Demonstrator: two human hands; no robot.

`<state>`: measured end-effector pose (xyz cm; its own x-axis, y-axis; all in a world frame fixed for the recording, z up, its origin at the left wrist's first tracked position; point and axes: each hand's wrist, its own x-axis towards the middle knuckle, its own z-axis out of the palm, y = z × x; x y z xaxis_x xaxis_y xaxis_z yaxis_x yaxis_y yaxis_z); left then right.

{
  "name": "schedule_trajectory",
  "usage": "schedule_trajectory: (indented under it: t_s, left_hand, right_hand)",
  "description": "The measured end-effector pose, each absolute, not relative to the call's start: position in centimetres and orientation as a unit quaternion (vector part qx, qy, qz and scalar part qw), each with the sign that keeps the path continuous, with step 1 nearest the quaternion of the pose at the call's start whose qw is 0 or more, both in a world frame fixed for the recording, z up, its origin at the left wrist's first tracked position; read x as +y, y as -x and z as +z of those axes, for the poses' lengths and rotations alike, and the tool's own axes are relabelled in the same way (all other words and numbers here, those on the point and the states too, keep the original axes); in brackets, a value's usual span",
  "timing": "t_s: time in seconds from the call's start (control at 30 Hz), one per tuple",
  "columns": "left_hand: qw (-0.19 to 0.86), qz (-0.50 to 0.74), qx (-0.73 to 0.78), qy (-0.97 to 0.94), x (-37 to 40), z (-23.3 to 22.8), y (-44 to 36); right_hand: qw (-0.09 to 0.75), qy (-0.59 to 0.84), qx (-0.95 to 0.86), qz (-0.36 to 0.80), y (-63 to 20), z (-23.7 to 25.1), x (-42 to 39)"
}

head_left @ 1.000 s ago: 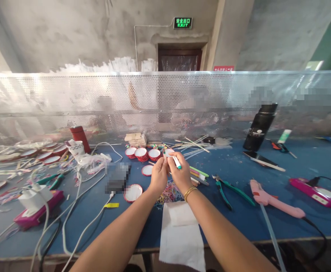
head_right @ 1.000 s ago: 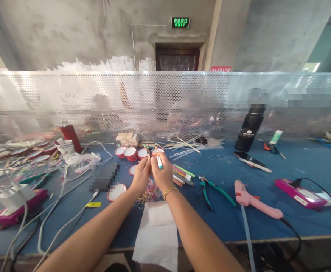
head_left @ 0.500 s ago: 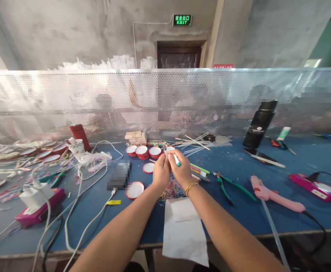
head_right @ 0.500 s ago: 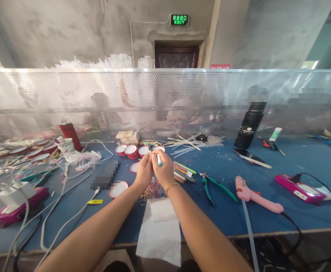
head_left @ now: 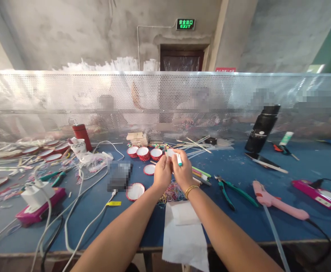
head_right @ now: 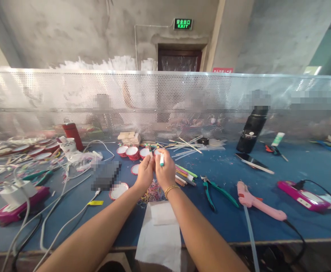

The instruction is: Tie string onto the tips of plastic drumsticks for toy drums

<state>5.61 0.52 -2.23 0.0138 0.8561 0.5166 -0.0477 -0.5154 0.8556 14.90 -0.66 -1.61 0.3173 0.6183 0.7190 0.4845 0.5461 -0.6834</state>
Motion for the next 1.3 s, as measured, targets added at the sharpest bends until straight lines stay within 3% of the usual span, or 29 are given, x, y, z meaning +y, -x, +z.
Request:
schedule_trajectory:
  t_s: [0.43, 0.8, 1.3]
  left_hand:
    - [0.385, 0.579, 0.326, -0.640, 0.7, -2.7, -5.6]
    - [0.366, 0.579, 0.337, -0.646, 0.2, -2.9, -5.7]
    - [0.416, 0.580, 0.330, -0.618, 0.1, -2.7, -5.5]
  right_hand:
    - [0.723, 0.425, -0.542, 0.049, -15.2, -0.6, -1.3]
    - [0.715, 0.449, -0.534, 0.045, -15.2, -0.6, -1.5]
    - [0.753, 0.407, -0.508, 0.094, -15.2, -0.2, -2.1]
